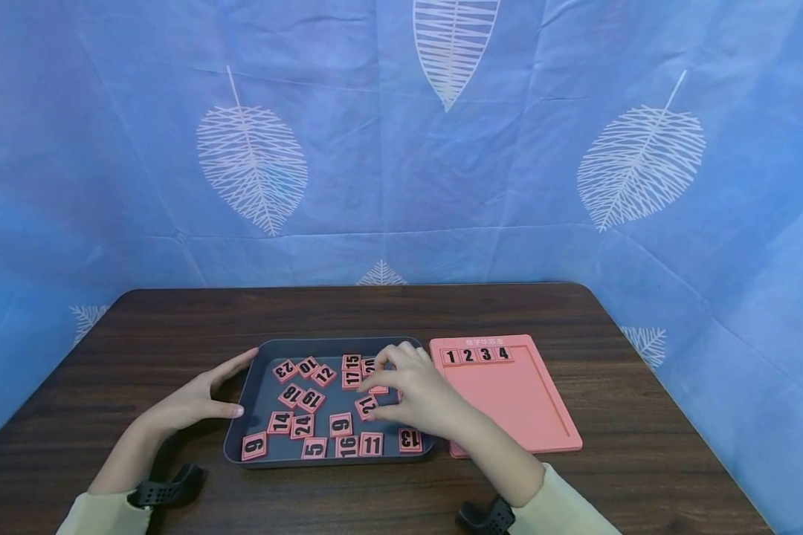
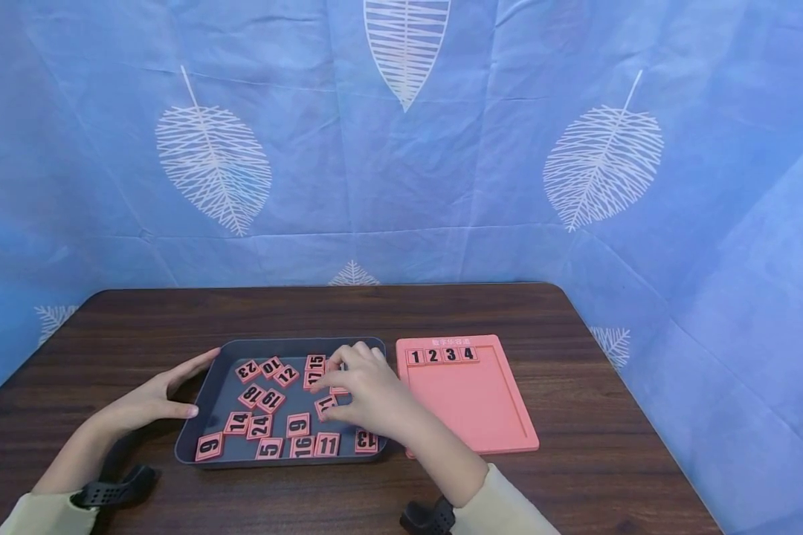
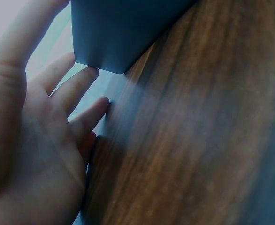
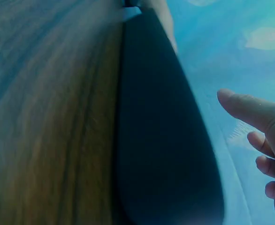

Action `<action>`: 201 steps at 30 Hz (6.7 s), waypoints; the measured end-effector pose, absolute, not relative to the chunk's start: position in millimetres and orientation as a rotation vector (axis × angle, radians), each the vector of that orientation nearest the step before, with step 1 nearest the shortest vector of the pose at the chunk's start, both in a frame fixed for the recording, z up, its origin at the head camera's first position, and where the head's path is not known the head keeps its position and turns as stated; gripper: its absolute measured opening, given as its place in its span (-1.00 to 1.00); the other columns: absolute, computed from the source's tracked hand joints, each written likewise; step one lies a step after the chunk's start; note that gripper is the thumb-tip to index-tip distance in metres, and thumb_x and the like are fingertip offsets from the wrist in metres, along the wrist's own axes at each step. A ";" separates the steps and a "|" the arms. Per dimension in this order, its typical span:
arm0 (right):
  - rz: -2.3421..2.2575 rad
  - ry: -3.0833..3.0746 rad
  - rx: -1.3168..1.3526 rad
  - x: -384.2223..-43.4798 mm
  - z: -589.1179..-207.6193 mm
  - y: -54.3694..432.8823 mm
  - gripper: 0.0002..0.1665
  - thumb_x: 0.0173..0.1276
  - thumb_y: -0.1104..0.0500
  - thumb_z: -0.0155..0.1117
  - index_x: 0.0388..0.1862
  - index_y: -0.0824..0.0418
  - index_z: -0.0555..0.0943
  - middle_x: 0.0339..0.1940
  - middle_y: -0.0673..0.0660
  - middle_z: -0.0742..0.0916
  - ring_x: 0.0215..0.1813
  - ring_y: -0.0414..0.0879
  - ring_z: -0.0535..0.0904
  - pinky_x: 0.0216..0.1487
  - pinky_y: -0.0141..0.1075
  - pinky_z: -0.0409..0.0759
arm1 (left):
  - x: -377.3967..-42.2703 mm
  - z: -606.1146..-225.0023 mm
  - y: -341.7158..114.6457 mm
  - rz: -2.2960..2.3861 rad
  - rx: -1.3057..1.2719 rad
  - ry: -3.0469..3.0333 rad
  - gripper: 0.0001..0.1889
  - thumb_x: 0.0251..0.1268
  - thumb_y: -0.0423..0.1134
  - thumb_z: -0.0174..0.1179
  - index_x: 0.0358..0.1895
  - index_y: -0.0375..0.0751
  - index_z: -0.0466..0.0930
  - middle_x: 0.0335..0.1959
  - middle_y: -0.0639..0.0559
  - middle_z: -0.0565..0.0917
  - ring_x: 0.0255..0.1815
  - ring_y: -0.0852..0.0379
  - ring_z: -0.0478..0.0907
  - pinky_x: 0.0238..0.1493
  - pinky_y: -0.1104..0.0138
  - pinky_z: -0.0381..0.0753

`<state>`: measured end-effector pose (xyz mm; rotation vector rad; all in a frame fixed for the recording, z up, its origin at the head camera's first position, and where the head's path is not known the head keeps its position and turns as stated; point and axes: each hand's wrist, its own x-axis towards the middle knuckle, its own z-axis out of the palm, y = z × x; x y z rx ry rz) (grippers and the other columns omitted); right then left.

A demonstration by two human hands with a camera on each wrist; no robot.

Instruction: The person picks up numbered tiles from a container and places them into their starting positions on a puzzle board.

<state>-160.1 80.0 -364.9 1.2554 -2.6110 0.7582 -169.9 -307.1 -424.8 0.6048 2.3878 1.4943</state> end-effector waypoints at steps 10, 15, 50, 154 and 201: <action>0.547 -2.608 1.570 -169.8 -375.6 42.4 -0.64 0.12 -0.12 0.45 -0.06 -0.19 0.73 -0.21 -0.19 0.41 -0.14 -0.23 0.22 -0.12 -0.28 0.19 | -170.5 -426.5 -307.6 1.488 0.582 2.392 -0.09 0.20 -0.26 0.29 0.55 -0.09 -0.08 0.49 -0.35 -0.03 0.43 -0.44 -0.17 0.11 -0.47 -0.13; 0.417 -2.625 1.685 -174.6 -380.8 25.8 -0.63 0.15 -0.17 0.42 -0.03 -0.26 0.70 -0.15 -0.19 0.43 -0.14 -0.26 0.24 -0.06 -0.31 0.23 | -172.5 -429.6 -309.9 1.495 0.597 2.394 -0.09 0.21 -0.27 0.29 0.55 -0.08 -0.07 0.49 -0.34 -0.03 0.44 -0.44 -0.16 0.11 -0.47 -0.11; 0.289 -2.665 1.815 -179.8 -387.7 1.5 -0.65 0.07 -0.19 0.44 -0.12 -0.27 0.68 -0.22 -0.15 0.36 -0.16 -0.23 0.19 -0.18 -0.41 0.11 | -174.1 -430.6 -310.9 1.461 0.609 2.417 -0.11 0.22 -0.25 0.27 0.55 -0.10 -0.08 0.49 -0.34 -0.04 0.43 -0.44 -0.15 0.10 -0.47 -0.07; 0.559 -2.949 0.416 -237.2 -405.3 297.8 -0.56 0.07 0.05 0.53 -0.04 0.13 0.71 -0.14 0.21 0.46 -0.06 0.19 0.22 -0.11 0.10 0.08 | -174.7 -430.0 -311.5 1.501 0.610 2.397 -0.10 0.21 -0.26 0.28 0.55 -0.08 -0.07 0.49 -0.33 -0.02 0.44 -0.42 -0.14 0.11 -0.47 -0.11; 0.661 -2.580 1.071 -183.5 -358.5 150.2 -0.65 0.00 0.04 0.58 -0.17 -0.06 0.76 -0.17 -0.11 0.43 -0.12 -0.12 0.25 -0.13 -0.12 0.15 | -173.2 -428.8 -312.0 1.502 0.600 2.395 -0.11 0.22 -0.27 0.27 0.55 -0.09 -0.08 0.49 -0.33 -0.03 0.43 -0.43 -0.15 0.11 -0.47 -0.13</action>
